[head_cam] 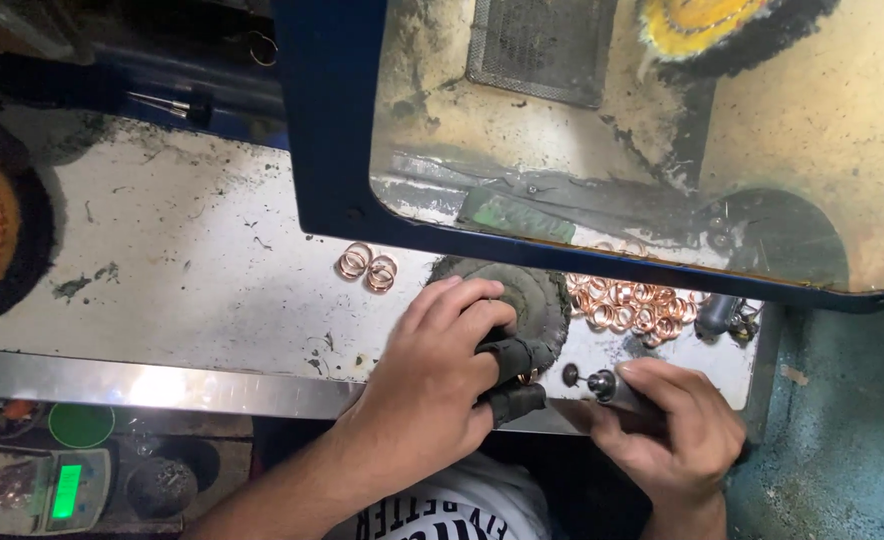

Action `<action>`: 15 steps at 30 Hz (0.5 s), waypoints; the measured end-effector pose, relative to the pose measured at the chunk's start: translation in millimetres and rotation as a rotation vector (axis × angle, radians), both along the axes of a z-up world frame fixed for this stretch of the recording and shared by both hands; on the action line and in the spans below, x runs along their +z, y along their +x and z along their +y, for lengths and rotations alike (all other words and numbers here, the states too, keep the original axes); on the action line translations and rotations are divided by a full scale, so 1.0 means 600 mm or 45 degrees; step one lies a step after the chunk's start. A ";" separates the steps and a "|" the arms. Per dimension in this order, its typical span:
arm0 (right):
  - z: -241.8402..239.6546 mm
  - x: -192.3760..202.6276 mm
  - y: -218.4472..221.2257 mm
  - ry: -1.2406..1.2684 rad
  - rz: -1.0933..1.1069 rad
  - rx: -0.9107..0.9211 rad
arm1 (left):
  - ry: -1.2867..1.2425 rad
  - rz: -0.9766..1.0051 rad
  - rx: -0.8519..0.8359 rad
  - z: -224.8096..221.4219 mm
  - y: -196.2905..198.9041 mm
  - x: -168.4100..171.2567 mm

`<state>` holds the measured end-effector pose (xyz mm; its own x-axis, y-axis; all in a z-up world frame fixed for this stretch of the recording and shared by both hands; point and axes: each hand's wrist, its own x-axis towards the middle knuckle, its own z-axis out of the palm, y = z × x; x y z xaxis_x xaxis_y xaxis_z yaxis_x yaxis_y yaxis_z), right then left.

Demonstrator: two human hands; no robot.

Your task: Polishing small metal rings using a handheld rotary tool and a stationary polishing wheel at a workbench.

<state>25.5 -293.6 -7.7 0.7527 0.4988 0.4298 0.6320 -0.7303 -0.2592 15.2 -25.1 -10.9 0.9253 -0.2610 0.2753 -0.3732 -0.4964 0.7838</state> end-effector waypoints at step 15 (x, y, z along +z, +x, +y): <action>0.045 0.008 0.038 0.042 0.147 0.225 | -0.022 -0.007 0.001 0.002 0.002 0.004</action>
